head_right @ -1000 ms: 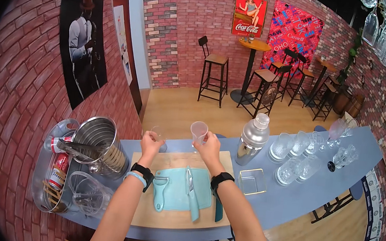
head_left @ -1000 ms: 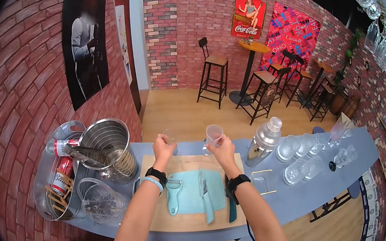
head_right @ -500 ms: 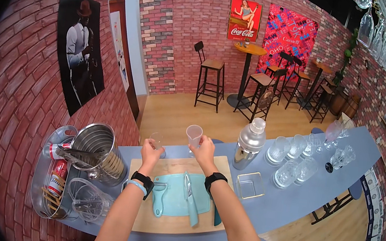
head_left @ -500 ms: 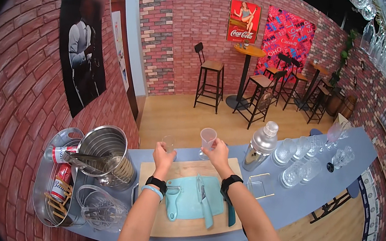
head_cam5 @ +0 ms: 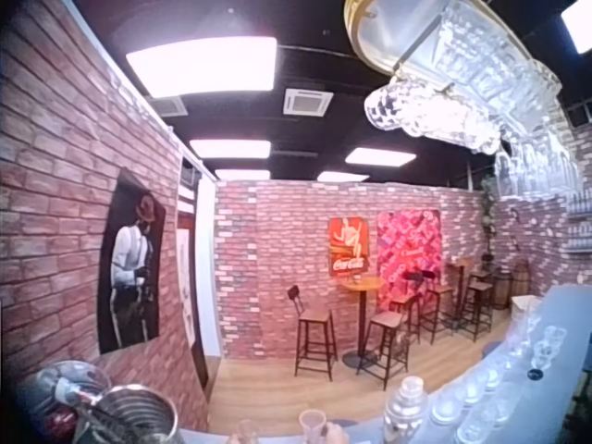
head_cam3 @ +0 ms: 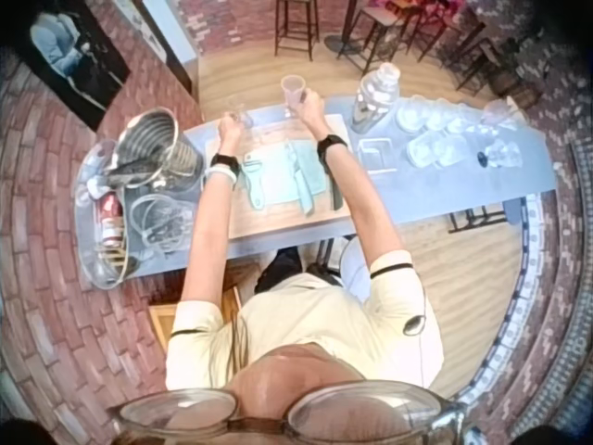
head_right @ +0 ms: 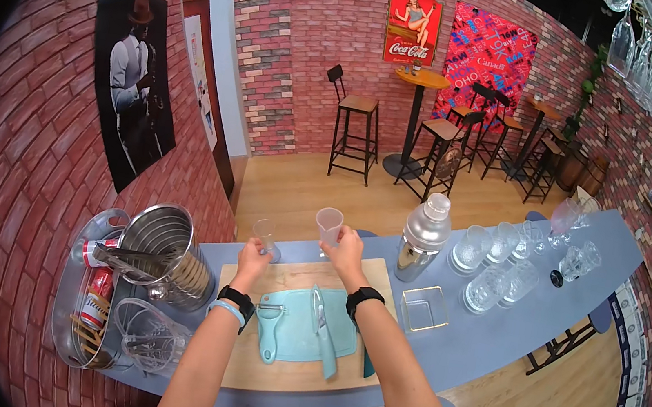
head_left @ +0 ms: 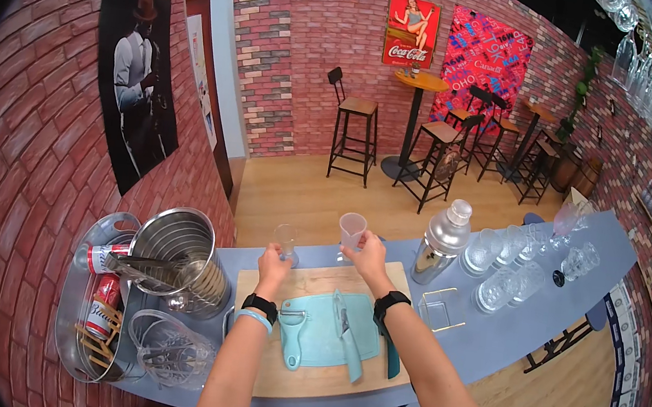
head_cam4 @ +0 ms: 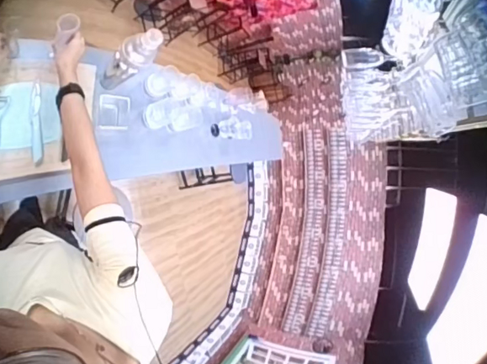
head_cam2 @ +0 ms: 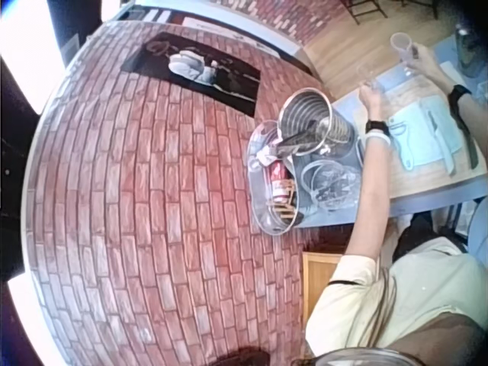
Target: The person retrieves various types of glassware, including tumblers, wine glasses, and stemmed glasses, from a wooden cabinet. They place these items on a blue countertop, arranging them in rows and stacks. The person handles the glassware by hand, moving between the cabinet and the counter multiple times to organize the display.
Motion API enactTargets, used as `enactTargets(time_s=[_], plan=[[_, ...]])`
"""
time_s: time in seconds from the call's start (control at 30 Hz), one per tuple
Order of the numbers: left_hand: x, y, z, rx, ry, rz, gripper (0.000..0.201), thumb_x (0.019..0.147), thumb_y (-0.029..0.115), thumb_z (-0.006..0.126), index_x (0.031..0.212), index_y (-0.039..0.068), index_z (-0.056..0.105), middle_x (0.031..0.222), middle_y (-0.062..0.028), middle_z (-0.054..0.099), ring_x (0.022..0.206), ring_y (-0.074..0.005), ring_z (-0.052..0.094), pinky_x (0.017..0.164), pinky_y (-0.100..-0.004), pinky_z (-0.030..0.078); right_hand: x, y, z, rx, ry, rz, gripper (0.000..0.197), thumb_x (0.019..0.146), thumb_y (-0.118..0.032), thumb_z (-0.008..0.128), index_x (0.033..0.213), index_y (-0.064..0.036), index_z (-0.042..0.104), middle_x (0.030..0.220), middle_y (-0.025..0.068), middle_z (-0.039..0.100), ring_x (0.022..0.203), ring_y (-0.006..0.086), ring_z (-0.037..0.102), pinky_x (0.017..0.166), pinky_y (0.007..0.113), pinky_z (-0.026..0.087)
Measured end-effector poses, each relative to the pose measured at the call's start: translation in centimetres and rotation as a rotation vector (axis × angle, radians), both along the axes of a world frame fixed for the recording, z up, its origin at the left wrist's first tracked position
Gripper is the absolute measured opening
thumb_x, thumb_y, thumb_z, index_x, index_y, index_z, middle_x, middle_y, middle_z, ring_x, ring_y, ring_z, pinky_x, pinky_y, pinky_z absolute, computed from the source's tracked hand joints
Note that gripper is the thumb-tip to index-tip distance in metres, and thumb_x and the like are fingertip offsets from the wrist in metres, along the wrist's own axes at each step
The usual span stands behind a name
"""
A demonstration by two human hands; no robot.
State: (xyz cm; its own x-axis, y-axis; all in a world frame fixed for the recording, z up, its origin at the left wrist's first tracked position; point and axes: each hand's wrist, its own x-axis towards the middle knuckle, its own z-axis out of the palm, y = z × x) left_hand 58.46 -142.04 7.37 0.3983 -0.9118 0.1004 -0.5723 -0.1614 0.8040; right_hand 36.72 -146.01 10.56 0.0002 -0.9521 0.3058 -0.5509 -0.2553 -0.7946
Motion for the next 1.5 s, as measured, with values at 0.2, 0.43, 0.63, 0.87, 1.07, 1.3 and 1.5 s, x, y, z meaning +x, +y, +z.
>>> enactTargets(time_s=[0.2,0.43,0.63,0.87,1.07,1.3,1.5], plan=[[-0.6,0.6,1.3,0.012,-0.05,0.004,0.041,0.071,0.01,0.059,0.109,-0.003,0.05,0.106,-0.0228,0.057,0.1,-0.0364,0.055,0.084,-0.0387,0.044,-1.0,1.1,0.5,0.088,0.134,-0.013,0.065,0.059,-0.021,0.08,0.108,0.0056,0.048,0.102,0.017,0.057,0.094,0.0252,0.058,0.079,0.032,0.048],[-4.1,8.1,5.3,0.08,0.236,-0.037,0.051,0.084,0.015,0.047,0.127,-0.008,0.033,0.123,-0.03,0.042,0.102,-0.0371,0.054,0.086,-0.0399,0.043,-5.3,6.4,1.4,0.171,0.019,0.115,0.074,0.065,-0.023,0.078,0.119,0.0102,0.038,0.115,0.0193,0.05,0.102,0.0228,0.054,0.087,0.033,0.045],[-7.9,24.5,11.5,-0.011,0.339,-0.144,0.043,0.089,0.018,0.048,0.123,-0.006,0.038,0.127,-0.0224,0.043,0.118,-0.0272,0.043,0.096,-0.0332,0.034,-12.3,21.4,8.5,0.548,-0.403,0.64,0.037,0.082,-0.018,0.064,0.112,0.0009,0.053,0.104,0.0106,0.059,0.094,0.0146,0.056,0.083,0.028,0.044],[-9.6,37.0,2.6,0.779,0.454,-0.516,0.034,0.09,0.024,0.05,0.111,-0.003,0.053,0.1,-0.0127,0.064,0.097,-0.0163,0.059,0.083,-0.0258,0.043,-24.4,33.4,-2.3,1.127,-0.396,1.075,0.036,0.087,-0.027,0.056,0.11,0.0004,0.054,0.098,0.0065,0.061,0.093,0.0116,0.056,0.082,0.026,0.044],[-14.1,36.7,-7.6,0.85,0.227,-0.73,0.043,0.086,0.034,0.053,0.113,0.0,0.054,0.098,-0.015,0.063,0.094,-0.0233,0.06,0.082,-0.0299,0.045,-33.4,37.8,-21.2,0.842,-0.143,-0.293,0.04,0.074,-0.029,0.065,0.098,0.0029,0.06,0.09,0.0156,0.062,0.085,0.0247,0.059,0.076,0.032,0.046],[-24.0,32.7,-19.1,0.75,0.172,-0.9,0.049,0.085,0.032,0.055,0.118,-0.002,0.047,0.114,-0.019,0.055,0.107,-0.0277,0.053,0.091,-0.0324,0.041,-38.5,41.9,-29.2,0.817,0.256,-0.93,0.062,0.071,-0.039,0.066,0.107,0.0094,0.051,0.107,0.0279,0.054,0.101,0.0395,0.052,0.087,0.041,0.042],[-29.2,32.5,-22.3,0.86,0.092,-1.117,0.059,0.079,0.035,0.059,0.12,-0.003,0.041,0.119,-0.0252,0.049,0.112,-0.0369,0.046,0.094,-0.0399,0.037,-39.3,44.7,-31.9,1.025,0.103,-0.919,0.068,0.074,-0.047,0.061,0.11,0.0091,0.048,0.11,0.0294,0.052,0.105,0.0404,0.05,0.09,0.041,0.04]])
